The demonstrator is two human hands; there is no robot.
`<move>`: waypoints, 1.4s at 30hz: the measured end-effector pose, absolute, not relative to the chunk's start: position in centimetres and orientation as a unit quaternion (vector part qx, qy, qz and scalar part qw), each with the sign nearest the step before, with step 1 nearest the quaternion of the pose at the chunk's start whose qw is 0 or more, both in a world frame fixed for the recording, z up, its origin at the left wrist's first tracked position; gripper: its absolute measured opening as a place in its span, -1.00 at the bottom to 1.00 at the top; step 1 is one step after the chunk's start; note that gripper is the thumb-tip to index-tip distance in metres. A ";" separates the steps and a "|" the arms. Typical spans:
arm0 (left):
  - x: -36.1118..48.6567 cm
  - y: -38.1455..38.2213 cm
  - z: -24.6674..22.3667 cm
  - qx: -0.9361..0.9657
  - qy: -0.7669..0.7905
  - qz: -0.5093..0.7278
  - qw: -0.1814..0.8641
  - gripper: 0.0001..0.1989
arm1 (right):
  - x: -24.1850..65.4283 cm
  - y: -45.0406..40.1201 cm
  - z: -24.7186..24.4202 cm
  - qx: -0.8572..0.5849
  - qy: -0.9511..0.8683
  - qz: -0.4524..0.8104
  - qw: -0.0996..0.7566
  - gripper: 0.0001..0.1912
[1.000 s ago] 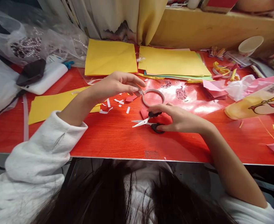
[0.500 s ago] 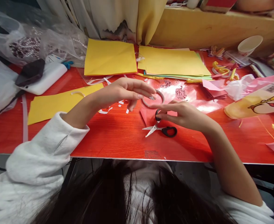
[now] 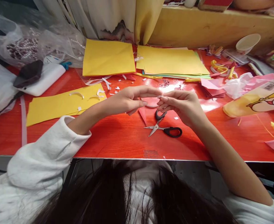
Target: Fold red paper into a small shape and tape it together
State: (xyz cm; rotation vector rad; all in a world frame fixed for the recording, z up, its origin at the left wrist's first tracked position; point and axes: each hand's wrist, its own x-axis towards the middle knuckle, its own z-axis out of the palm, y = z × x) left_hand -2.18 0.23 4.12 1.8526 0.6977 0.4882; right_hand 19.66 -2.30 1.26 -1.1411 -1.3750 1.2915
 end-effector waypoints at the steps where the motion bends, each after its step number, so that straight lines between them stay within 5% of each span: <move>1: -2.1 0.2 4.1 0.776 0.291 0.203 0.522 -0.55 | 19.7 -2.3 1.2 -0.461 -0.550 0.529 0.453 -0.88; 16: -2.1 0.2 3.4 0.841 0.275 0.180 0.430 -0.46 | 19.4 -2.4 0.9 -0.462 -0.579 0.496 0.453 -0.89; 42: -1.7 0.4 2.7 0.766 0.236 0.181 0.570 -0.33 | 19.4 -2.3 1.0 -0.478 -0.613 0.468 0.422 -0.90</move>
